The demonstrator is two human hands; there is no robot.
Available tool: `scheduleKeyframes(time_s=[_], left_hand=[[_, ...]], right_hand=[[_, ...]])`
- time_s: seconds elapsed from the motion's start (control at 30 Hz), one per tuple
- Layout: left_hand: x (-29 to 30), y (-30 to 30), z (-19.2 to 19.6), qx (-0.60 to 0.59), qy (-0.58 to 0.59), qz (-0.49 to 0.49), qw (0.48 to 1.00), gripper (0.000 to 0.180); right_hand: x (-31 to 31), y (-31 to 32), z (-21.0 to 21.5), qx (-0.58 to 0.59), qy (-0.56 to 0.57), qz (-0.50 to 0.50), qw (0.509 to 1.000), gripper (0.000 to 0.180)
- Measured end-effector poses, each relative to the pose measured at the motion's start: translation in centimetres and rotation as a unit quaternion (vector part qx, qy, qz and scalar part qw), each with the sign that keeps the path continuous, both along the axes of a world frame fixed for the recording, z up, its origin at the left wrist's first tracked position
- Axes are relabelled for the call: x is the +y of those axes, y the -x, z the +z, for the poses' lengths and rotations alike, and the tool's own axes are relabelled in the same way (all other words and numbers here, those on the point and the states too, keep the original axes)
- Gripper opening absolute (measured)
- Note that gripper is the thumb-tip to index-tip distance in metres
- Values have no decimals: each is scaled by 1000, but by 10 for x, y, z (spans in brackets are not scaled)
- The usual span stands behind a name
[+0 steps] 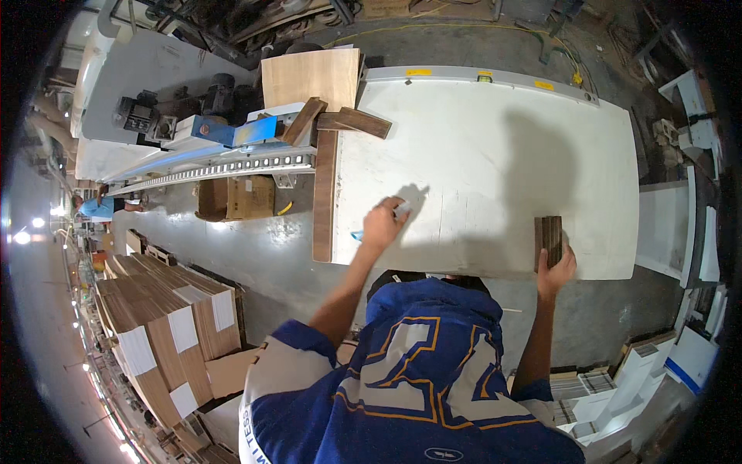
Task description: The person picks up several wood blocks one by one, applies a substance to their ends using a marking pen, and then stacks the blocks together on a table.
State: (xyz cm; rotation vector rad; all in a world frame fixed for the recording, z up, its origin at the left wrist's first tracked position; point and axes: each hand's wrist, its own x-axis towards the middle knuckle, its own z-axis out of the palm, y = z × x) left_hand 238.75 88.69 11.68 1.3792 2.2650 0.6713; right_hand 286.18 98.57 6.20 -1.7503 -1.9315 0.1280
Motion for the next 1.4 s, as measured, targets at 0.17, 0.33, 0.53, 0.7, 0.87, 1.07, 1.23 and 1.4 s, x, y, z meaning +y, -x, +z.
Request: scheduleKeyframes(time_s=[0.17, 0.33, 0.53, 0.7, 0.87, 1.07, 1.23, 1.4], left_hand=[[38, 122, -12, 124, 94, -9, 988, 38], [78, 230, -10, 182, 164, 76, 967, 62], [108, 303, -12, 244, 97, 137, 955, 65], [127, 326, -24, 251, 141, 109, 951, 68], [119, 322, -22, 226, 122, 107, 961, 65], [83, 163, 49, -4, 34, 54, 998, 67], [20, 34, 45, -163, 66, -44, 983, 71], [1, 6, 45, -204, 59, -120, 970, 59]], right_hand=[[-21, 16, 12, 42, 18, 24, 999, 47], [-36, 53, 42, 114, 114, 4, 987, 38], [-68, 57, 51, 94, 156, 75, 980, 36], [-104, 58, 45, 156, 219, 25, 963, 25], [-113, 92, 58, 176, 268, 24, 947, 24], [-97, 172, 54, 435, 380, 48, 815, 54], [-75, 277, 61, 562, 443, 89, 693, 61], [-80, 305, 41, 738, 502, -53, 447, 41]])
